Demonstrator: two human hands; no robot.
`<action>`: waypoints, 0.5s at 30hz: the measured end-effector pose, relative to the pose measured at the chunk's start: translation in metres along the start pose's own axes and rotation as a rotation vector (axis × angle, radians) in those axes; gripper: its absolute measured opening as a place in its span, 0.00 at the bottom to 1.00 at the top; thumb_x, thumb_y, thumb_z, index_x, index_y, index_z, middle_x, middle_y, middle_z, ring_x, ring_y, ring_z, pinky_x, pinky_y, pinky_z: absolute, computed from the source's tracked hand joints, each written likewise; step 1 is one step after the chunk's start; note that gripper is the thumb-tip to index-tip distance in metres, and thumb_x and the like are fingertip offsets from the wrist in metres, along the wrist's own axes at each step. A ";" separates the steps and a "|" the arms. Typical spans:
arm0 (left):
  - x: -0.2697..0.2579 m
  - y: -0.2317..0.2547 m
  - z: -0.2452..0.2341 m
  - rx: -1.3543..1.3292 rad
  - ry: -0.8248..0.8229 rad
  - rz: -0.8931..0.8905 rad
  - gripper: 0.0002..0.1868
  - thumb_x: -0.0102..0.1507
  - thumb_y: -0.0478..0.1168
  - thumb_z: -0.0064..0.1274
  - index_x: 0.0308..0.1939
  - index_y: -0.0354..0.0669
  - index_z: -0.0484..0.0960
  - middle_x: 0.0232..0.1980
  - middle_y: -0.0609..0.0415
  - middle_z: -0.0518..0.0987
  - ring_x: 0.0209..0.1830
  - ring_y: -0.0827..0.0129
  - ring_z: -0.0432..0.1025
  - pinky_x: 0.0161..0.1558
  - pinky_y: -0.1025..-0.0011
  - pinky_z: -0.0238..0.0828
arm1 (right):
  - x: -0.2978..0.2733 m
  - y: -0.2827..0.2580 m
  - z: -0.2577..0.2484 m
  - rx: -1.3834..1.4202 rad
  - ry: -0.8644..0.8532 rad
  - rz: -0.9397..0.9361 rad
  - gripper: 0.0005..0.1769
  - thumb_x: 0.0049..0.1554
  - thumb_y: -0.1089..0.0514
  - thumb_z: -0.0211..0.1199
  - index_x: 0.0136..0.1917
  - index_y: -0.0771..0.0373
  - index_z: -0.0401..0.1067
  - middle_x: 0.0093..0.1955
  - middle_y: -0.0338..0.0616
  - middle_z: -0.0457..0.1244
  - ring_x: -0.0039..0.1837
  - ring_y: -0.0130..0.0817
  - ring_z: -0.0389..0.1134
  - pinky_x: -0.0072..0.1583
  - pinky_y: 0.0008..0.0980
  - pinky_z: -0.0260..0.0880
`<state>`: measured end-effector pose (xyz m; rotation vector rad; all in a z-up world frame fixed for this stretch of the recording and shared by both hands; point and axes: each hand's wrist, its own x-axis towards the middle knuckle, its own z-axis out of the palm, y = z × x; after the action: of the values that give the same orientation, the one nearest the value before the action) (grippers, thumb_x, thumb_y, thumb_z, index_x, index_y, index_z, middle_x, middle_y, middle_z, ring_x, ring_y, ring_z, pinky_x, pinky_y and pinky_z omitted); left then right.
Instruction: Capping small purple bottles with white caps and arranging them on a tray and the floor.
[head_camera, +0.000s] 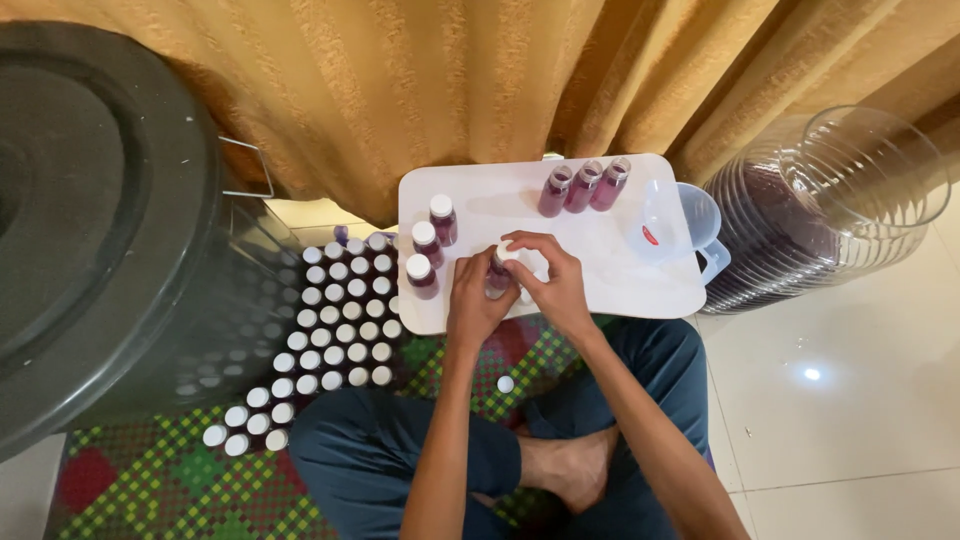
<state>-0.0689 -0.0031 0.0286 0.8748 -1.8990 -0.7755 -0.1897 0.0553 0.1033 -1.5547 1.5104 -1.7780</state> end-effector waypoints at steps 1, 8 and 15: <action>0.001 0.002 -0.001 0.000 0.002 0.001 0.30 0.53 0.41 0.66 0.58 0.38 0.79 0.44 0.46 0.81 0.49 0.58 0.72 0.52 0.64 0.73 | 0.001 0.000 -0.001 0.000 -0.001 -0.002 0.11 0.55 0.66 0.71 0.52 0.62 0.78 0.54 0.47 0.71 0.59 0.37 0.70 0.63 0.39 0.67; -0.001 -0.013 0.006 0.010 -0.002 0.029 0.30 0.53 0.42 0.67 0.58 0.37 0.79 0.44 0.47 0.81 0.49 0.58 0.72 0.52 0.64 0.73 | 0.004 -0.001 -0.004 -0.096 -0.159 -0.082 0.17 0.58 0.71 0.62 0.58 0.58 0.79 0.60 0.45 0.70 0.62 0.43 0.69 0.64 0.40 0.67; -0.004 -0.023 0.014 0.037 0.027 0.070 0.31 0.52 0.40 0.67 0.58 0.36 0.78 0.44 0.47 0.81 0.48 0.58 0.72 0.50 0.64 0.73 | 0.018 -0.018 -0.016 -0.253 -0.366 -0.310 0.25 0.52 0.80 0.53 0.60 0.67 0.76 0.62 0.58 0.68 0.63 0.60 0.65 0.61 0.54 0.65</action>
<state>-0.0742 -0.0106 0.0026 0.8327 -1.9155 -0.6850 -0.2034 0.0552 0.1304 -2.2012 1.4105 -1.3737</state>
